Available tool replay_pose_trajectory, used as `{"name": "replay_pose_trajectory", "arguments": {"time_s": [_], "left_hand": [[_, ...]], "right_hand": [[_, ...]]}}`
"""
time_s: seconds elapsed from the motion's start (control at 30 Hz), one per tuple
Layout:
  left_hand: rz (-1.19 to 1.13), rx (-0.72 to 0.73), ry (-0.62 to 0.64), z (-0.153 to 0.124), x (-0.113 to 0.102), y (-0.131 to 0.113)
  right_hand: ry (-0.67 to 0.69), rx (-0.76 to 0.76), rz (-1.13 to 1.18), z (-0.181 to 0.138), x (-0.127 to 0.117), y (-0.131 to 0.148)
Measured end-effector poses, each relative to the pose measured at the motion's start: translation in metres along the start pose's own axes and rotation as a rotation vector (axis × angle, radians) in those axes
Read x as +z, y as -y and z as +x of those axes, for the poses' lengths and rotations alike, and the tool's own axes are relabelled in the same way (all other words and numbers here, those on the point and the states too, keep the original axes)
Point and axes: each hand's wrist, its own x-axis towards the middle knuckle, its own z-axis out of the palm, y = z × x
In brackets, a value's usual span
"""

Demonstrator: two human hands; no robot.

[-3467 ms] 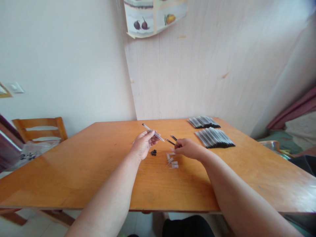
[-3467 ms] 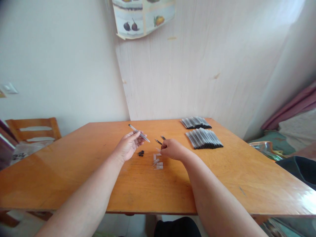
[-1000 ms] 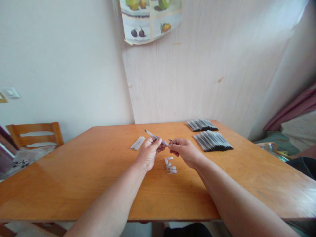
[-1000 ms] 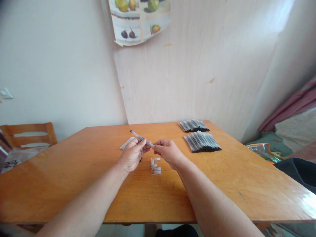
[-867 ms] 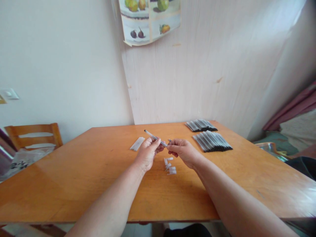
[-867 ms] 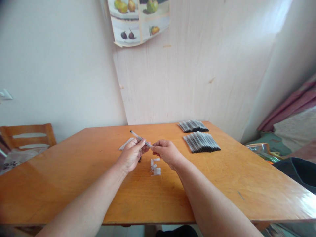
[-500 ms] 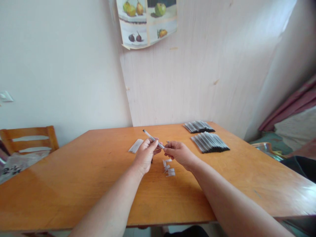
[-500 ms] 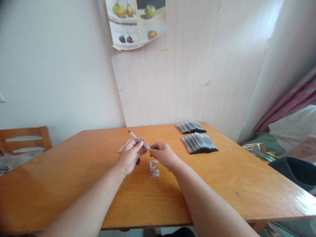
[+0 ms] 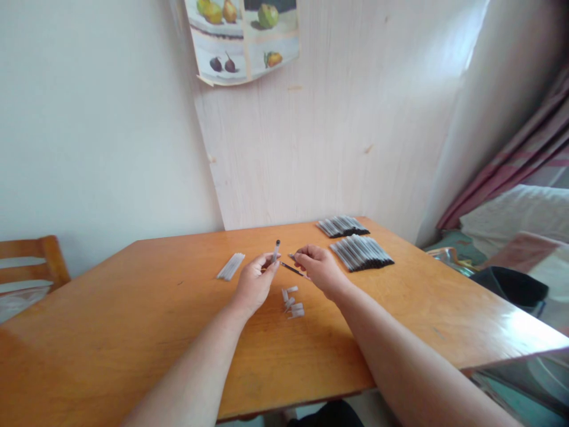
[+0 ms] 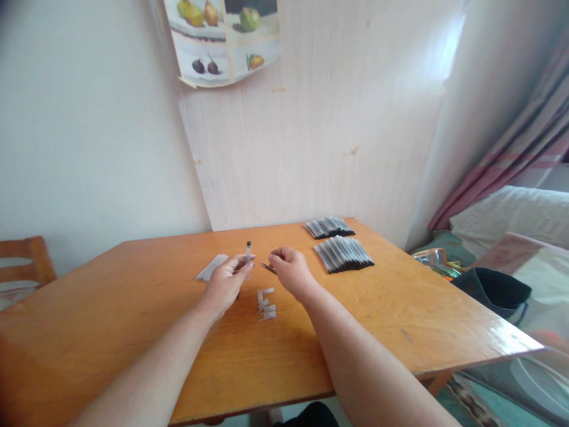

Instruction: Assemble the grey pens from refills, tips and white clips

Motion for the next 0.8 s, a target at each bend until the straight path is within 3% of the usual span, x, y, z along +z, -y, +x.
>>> {"name": "replay_pose_trajectory", "arguments": {"time_s": [0.17, 0.37, 0.57, 0.8], "left_hand": [[0.415, 0.216, 0.046, 0.004, -0.009, 0.014], [0.864, 0.328, 0.061, 0.005, -0.018, 0.016], [1.048, 0.339, 0.052, 0.003, -0.018, 0.009], [1.123, 0.345, 0.058, 0.004, -0.019, 0.008]], "right_hand": [[-0.017, -0.022, 0.106, -0.002, -0.007, 0.012], [0.05, -0.122, -0.172, -0.006, -0.01, 0.011], [0.072, -0.162, -0.479, -0.001, -0.01, -0.003], [0.088, -0.175, -0.568, -0.002, -0.011, -0.005]]}}
